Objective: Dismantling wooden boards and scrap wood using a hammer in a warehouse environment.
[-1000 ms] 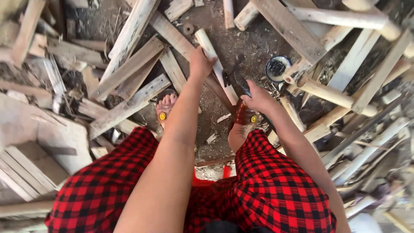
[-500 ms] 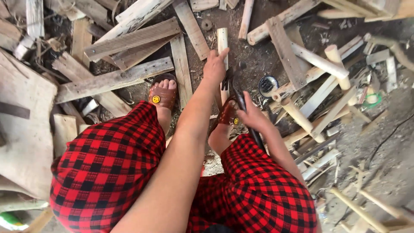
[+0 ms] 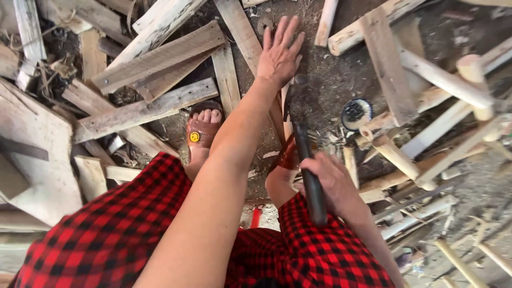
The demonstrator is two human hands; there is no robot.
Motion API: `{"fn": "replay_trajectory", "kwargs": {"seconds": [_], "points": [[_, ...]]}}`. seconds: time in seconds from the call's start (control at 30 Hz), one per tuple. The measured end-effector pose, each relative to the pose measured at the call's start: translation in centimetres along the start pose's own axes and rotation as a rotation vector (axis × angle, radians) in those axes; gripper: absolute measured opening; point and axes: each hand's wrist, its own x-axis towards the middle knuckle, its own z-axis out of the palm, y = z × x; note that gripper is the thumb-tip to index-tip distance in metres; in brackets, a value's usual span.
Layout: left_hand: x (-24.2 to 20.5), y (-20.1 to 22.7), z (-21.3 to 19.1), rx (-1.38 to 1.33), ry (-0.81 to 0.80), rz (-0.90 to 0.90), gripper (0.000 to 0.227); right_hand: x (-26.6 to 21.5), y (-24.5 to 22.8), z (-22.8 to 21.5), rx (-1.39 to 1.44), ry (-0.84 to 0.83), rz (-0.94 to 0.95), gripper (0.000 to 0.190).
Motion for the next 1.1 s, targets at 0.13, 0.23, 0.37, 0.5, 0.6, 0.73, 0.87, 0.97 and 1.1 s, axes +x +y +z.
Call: {"fn": "replay_trajectory", "kwargs": {"seconds": [0.13, 0.23, 0.37, 0.5, 0.6, 0.73, 0.87, 0.97, 1.1], "points": [[1.2, 0.3, 0.0, -0.064, 0.011, 0.062, 0.049, 5.0, 2.1, -1.8, -0.347, 0.329, -0.211, 0.035], [1.9, 0.5, 0.1, -0.086, -0.116, 0.04, 0.048, 7.5, 3.3, -2.5, 0.078, 0.146, -0.478, 0.019], [1.9, 0.0, 2.1, -0.08, 0.041, 0.08, 0.044, 7.6, 4.7, -0.3, 0.312, 0.088, -0.532, 0.017], [2.1, 0.3, 1.3, -0.065, 0.001, 0.064, 0.044, 7.4, 4.8, 1.1, 0.336, 0.204, -0.492, 0.021], [1.9, 0.6, 1.0, -0.031, -0.052, 0.044, 0.046, 7.9, 3.5, -0.4, 0.429, 0.279, -0.373, 0.038], [2.1, 0.5, 1.5, 0.074, 0.02, 0.069, 0.047, 6.3, 2.6, 0.6, 0.347, 0.545, -0.39, 0.012], [2.0, 1.1, 1.1, 0.073, -0.061, 0.027, 0.048, 3.4, 1.3, -0.6, 0.533, 0.789, -0.39, 0.009], [2.0, 0.8, 2.0, 0.065, -0.067, 0.017, 0.048, 4.3, 0.1, -2.7, 0.562, 0.696, -0.502, 0.008], [1.8, 0.8, 0.9, -0.014, -0.038, 0.042, 0.046, 2.2, 3.1, -1.7, 0.535, 0.563, -0.552, 0.009]]}}
